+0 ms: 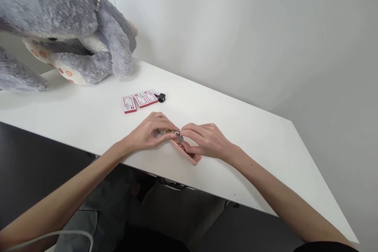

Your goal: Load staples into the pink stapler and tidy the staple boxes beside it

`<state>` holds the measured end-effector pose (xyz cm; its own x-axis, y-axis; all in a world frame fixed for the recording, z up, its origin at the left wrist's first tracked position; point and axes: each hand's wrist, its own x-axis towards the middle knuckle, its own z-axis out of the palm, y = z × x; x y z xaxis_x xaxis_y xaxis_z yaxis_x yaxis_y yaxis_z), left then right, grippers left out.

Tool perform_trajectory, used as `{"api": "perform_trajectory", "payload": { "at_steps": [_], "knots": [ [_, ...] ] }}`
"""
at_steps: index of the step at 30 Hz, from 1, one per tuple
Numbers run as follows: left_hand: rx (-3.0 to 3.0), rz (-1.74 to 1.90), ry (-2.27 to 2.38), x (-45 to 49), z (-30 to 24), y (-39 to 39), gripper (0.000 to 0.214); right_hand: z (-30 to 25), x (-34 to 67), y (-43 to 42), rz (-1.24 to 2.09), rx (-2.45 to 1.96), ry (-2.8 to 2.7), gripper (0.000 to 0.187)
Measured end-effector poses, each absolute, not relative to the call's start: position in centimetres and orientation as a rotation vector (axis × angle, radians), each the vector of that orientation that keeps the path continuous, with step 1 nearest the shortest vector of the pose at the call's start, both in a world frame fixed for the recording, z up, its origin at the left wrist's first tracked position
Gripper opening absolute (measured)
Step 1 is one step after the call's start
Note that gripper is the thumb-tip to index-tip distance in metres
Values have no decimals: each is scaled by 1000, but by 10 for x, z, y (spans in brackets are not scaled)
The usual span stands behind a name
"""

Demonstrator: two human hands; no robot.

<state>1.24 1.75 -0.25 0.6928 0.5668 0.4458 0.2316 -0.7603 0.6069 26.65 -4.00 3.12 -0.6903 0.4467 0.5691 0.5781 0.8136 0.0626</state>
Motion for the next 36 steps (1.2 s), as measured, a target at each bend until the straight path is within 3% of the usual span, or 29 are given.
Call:
{"api": "perform_trajectory", "payload": {
  "at_steps": [6, 15, 22, 36],
  "knots": [
    [2429, 887, 608, 13, -6, 20, 29, 25, 264, -41, -454, -776, -2411, 12],
    [2436, 904, 599, 12, 0, 17, 30, 23, 260, -43, -460, -836, -2411, 21],
    [2475, 906, 597, 13, 0, 16, 27, 23, 259, -40, -476, -791, -2413, 14],
    [2456, 878, 598, 13, 2, 15, 27, 26, 263, -36, -230, -792, -2451, 20]
  ]
}}
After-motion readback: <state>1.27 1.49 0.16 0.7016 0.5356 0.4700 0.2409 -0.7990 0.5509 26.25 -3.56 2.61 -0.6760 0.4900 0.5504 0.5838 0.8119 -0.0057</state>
